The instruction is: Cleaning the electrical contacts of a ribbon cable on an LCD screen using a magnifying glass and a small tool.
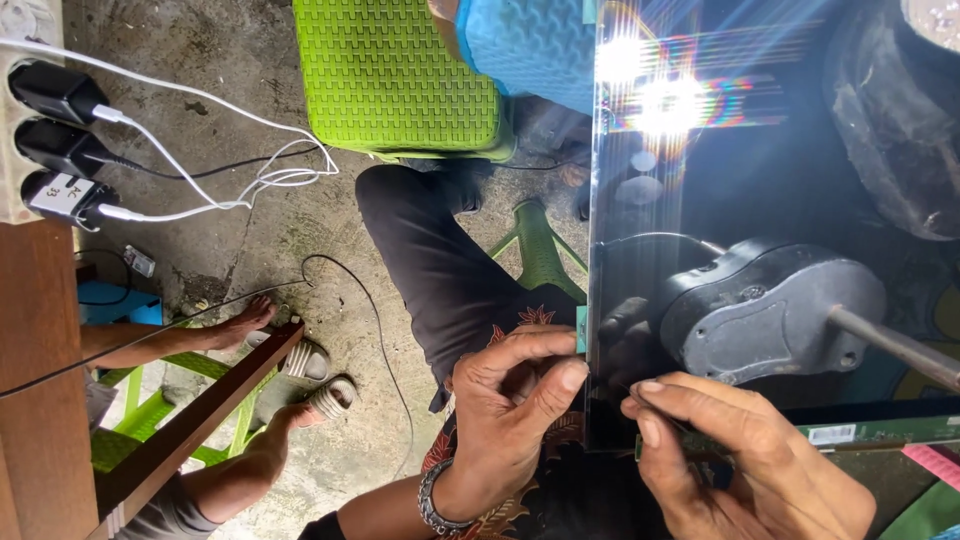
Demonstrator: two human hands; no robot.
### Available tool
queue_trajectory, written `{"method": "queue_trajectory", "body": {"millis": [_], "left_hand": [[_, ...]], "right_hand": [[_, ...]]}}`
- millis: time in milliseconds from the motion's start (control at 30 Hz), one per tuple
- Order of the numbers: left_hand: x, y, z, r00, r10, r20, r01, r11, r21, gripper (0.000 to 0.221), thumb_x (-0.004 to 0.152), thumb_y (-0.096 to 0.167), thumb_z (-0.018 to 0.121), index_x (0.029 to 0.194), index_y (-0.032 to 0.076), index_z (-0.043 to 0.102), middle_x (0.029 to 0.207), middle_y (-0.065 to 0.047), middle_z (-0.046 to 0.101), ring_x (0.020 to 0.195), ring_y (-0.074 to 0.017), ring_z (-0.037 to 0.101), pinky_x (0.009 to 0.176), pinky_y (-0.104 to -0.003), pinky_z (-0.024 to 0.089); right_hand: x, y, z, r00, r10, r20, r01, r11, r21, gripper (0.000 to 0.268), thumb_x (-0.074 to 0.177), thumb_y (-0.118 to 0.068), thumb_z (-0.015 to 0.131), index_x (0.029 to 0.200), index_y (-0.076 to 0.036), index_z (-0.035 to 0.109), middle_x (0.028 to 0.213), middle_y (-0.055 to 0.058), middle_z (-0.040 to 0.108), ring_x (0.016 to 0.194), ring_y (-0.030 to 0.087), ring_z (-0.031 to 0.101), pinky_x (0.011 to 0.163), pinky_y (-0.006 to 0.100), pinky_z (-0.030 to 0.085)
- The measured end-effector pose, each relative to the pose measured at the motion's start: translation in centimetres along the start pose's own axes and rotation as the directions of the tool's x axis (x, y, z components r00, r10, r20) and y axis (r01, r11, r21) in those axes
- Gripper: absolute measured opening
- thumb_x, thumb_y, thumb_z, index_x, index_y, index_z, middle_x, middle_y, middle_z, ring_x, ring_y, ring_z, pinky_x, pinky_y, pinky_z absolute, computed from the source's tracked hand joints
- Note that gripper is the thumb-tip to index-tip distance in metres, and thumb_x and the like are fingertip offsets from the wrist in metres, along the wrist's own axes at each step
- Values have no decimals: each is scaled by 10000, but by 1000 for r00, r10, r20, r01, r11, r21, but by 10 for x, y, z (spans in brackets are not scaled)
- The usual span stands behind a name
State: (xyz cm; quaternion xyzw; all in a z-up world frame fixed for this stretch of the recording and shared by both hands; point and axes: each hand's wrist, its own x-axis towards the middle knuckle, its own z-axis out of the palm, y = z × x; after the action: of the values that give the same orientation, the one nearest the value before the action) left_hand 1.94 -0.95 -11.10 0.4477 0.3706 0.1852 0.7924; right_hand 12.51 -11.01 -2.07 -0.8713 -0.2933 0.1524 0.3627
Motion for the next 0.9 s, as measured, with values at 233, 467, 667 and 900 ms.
{"method": "queue_trajectory", "body": {"millis": [233,467,667,900], "left_hand": [[5,11,3,998,20,54,-20,1000,-8,196,951,169,743,1085,26,740,1103,-157,765,1040,-225,758,948,-304,630],[4,5,2,1000,-13,22,14,998,-69,182,928,167,773,1051,35,747,1083,-158,765,1018,-221,753,929,-299,624],[4,7,4,1000,-18,25,19,998,-67,161,947,148,749,1061,35,746,1092,-148,765,1031,-221,754,923,-297,626],[3,8,7,1000,-20,4,21,995,-101,135,937,129,758,1039,41,750,1074,-145,772,1008,-213,758,908,-298,630]], "right_hand": [[-1,-4,10,997,-77,-9,77,994,-78,200,887,-46,770,1082,-86,751,981,60,763,749,35,719,781,152,559],[-5,12,13,993,-116,-5,115,986,-118,274,891,-106,793,1148,-71,705,1058,61,779,879,86,754,852,193,559],[8,5,11,976,-215,13,213,953,-215,164,907,-72,812,1065,-73,769,976,14,784,830,70,735,832,182,530],[12,5,10,955,-296,25,292,921,-256,121,920,-52,818,1036,-64,787,944,-18,775,814,79,731,809,200,541]]}}
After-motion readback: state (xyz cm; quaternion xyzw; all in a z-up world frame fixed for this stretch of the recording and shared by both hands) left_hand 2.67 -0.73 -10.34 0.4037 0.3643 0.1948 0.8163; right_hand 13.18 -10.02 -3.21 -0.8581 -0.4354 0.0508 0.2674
